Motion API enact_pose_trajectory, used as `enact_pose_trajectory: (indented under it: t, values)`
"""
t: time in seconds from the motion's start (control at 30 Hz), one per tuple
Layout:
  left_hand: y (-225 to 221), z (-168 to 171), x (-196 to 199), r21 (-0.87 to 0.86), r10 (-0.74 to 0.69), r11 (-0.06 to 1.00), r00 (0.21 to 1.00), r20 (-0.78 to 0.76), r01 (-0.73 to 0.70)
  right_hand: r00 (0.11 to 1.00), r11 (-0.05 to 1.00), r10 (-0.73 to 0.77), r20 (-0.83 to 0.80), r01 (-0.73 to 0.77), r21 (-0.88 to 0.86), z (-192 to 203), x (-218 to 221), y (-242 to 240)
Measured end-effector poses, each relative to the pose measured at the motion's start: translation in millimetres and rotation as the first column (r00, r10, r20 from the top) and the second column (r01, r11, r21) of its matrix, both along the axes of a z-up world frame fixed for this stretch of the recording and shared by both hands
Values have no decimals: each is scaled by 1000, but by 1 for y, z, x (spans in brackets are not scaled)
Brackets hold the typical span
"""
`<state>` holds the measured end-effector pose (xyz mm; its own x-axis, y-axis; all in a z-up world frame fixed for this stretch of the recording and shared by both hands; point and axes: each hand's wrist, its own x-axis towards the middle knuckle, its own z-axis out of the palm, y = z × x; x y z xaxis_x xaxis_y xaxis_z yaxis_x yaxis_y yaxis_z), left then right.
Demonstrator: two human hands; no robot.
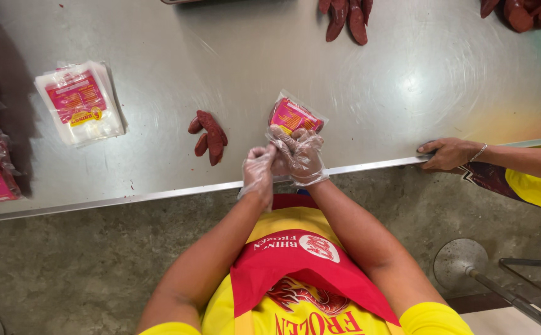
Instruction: The person places red meat slices into clear plastic bags on a stainless steel table. They arrange the slices inside the bags and seal them, then place the finished packages onto a stack. A digital scale is visible on the table, and the person occasionally moves items near it.
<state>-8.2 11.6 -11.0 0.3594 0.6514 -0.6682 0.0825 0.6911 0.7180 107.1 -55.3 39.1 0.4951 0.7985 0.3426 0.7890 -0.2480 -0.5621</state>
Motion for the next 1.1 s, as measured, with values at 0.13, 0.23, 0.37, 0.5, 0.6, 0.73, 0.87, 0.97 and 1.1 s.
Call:
enact_pose_trajectory:
  t: [0.13,0.23,0.37,0.5,0.6,0.73,0.87,0.97,1.1]
  values:
    - [9,-25,39,-205,292,947,926,237,-246,997,1000,-7,77,9,-27,-10,0,-3]
    - [16,-38,55,-116,277,959,942,189,-259,993,997,23,120,-15,-73,-15,1,-6]
    - [37,-35,42,63,89,993,987,133,-98,998,999,16,55,-14,-29,-11,0,-5]
    - [94,23,-39,553,-165,543,726,-668,632,994,997,6,-113,2,71,-1,-2,-1]
    - [136,65,-79,585,-37,203,603,-797,785,994,992,-56,-97,67,110,3,-4,6]
    - [165,68,-83,484,-388,265,551,-738,834,964,984,-75,-255,113,139,3,-6,11]
    - [169,70,-80,351,-431,140,376,-820,926,967,980,-113,-230,146,134,4,-5,8]
    - [170,86,-83,203,-428,182,264,-864,962,979,973,-183,-87,194,129,6,-9,5]
    - [163,108,-107,280,-335,374,410,-848,884,952,951,-305,-21,303,-62,5,-20,-11]
